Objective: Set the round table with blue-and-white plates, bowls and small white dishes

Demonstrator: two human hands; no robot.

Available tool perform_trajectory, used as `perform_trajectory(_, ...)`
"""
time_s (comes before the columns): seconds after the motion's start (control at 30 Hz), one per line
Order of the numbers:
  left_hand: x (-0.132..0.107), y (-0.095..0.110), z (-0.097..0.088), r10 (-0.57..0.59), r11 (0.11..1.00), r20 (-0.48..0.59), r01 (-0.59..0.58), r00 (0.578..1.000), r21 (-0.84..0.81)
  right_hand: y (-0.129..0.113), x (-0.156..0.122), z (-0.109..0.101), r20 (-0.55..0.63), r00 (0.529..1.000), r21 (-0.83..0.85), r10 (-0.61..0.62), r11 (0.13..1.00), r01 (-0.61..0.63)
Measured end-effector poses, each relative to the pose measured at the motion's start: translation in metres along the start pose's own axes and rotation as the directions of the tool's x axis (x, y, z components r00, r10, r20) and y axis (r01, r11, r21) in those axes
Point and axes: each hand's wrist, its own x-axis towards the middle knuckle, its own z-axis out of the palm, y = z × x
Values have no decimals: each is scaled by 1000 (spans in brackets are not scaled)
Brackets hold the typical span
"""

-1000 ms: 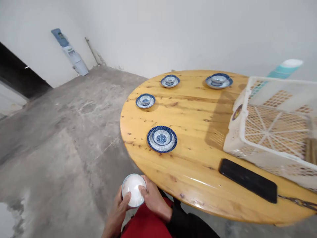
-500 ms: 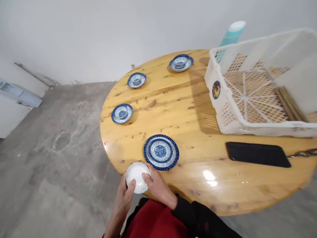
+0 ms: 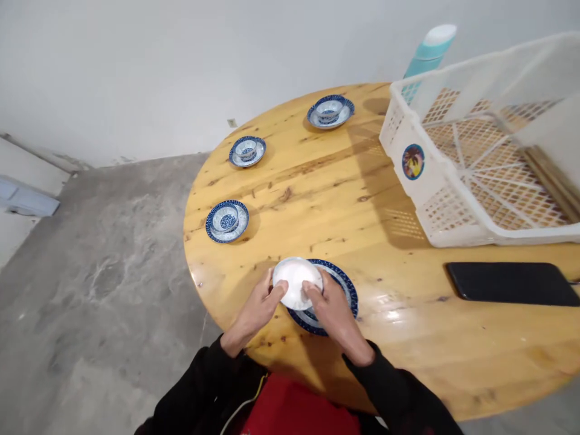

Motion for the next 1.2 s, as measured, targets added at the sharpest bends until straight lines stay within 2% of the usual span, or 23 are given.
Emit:
perform_trajectory(0.17,56,0,-27,47,986,121,-65,992,152,-9,35,15,-132,986,50,104,994,-99)
perform_trajectory(0.3,101,-3,-45,62,988,194,-87,979,127,-12,70,30,-166,972,168,169,976,-141)
perform_trajectory(0.47,157,-10,-56,83,978,216,-121,973,171,-12,125,39,-228,943,246,242,951,-185)
perform_trajectory(0.67,224,-16,-51,44,949,218,-109,975,296,-4,188,40,-281,914,267,292,939,-218)
perform_trajectory(0.83,269,-15,-42,45,933,223,-120,974,338,4,227,37,-337,889,269,310,937,-225)
perform_trajectory(1.13,312,-18,-35,39,933,173,-98,984,346,17,274,36,-402,877,190,265,960,-204)
perform_trajectory(1.2,317,-19,-35,45,931,161,-100,986,351,22,281,34,-404,892,110,203,979,-173)
